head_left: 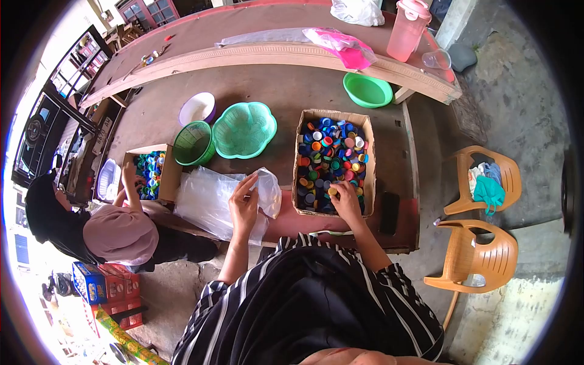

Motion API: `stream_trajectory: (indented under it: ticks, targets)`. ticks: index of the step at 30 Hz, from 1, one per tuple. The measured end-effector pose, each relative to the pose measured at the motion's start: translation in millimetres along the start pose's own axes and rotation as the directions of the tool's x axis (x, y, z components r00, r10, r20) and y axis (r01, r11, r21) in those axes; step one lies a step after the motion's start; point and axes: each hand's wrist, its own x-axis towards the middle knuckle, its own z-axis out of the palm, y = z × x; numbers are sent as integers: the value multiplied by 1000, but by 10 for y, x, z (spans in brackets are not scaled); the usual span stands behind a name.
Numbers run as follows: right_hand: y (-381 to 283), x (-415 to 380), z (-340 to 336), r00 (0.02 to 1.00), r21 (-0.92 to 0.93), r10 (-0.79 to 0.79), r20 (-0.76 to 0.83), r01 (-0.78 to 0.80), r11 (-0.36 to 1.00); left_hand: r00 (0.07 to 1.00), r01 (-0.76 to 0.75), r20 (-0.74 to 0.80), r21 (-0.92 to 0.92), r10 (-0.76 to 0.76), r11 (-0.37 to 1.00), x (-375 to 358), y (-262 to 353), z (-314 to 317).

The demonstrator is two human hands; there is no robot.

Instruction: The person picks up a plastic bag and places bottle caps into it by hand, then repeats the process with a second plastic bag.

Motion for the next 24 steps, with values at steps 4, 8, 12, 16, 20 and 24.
stream_trajectory:
  ticks: [4,8,12,16,20,24]
  targets:
    - [21,-15,18,999,3,26,20,-27,1000,1000,-9,1,15,9,1000,110,144,-31]
    - [36,-33,51,999,19,39,6,-39,999,982,-177,74,39,173,984,163,415,25]
    - [88,-33,79,997,40,74,30,-75,996,926,-307,267,117,268,944,-165,248,413]
    - [89,-38,78,991,76,121,56,-125,989,849,-391,433,128,303,912,-574,-82,801]
    - [80,-38,72,990,70,128,58,-132,989,828,-340,516,147,221,929,-709,-200,894]
    - [66,-16,71,989,52,130,67,-134,990,804,-324,557,117,208,939,-721,-269,921]
